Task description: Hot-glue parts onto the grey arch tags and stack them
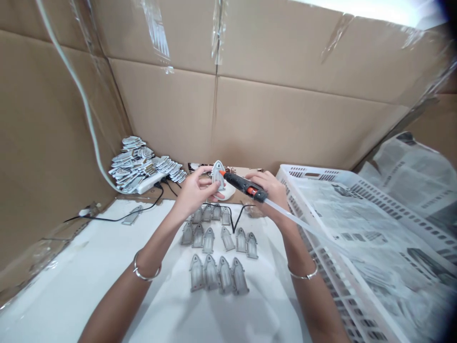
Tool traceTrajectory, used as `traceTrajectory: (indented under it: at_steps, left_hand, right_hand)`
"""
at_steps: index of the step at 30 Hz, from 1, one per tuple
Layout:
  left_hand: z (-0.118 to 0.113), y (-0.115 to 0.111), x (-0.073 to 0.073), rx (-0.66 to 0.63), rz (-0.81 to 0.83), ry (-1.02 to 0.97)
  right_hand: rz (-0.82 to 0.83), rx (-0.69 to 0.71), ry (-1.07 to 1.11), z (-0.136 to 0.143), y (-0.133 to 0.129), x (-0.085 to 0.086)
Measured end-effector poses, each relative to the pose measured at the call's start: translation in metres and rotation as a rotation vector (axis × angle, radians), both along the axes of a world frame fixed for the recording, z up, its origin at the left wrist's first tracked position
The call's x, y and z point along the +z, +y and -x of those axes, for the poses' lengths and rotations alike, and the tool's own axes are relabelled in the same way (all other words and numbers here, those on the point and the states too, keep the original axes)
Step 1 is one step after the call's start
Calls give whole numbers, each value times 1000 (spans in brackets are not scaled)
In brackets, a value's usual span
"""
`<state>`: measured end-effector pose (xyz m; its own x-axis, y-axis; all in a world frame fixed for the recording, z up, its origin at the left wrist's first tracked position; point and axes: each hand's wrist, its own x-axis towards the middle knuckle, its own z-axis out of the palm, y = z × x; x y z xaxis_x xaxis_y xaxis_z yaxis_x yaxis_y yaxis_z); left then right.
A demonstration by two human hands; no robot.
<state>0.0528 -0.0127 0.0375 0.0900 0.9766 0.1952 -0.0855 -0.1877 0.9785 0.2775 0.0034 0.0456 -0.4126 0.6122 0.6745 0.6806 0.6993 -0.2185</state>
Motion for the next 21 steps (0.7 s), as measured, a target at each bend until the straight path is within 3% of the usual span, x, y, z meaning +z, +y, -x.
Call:
traceTrajectory:
  at_steps: [10, 14, 17, 21]
  left_hand:
    - [-2, 4, -4, 25, -28, -17]
    - [-1, 5, -6, 51, -17, -2]
    - [0, 8, -8, 88, 2, 15]
    - [2, 14, -10, 92, 22, 45]
  right_hand:
    - [-120, -110, -80, 9, 1, -6]
    - [-97, -137, -61, 2, 4, -4]
    - [60, -280, -105, -16, 12, 0]
    - [467, -543, -317, -46, 32, -7]
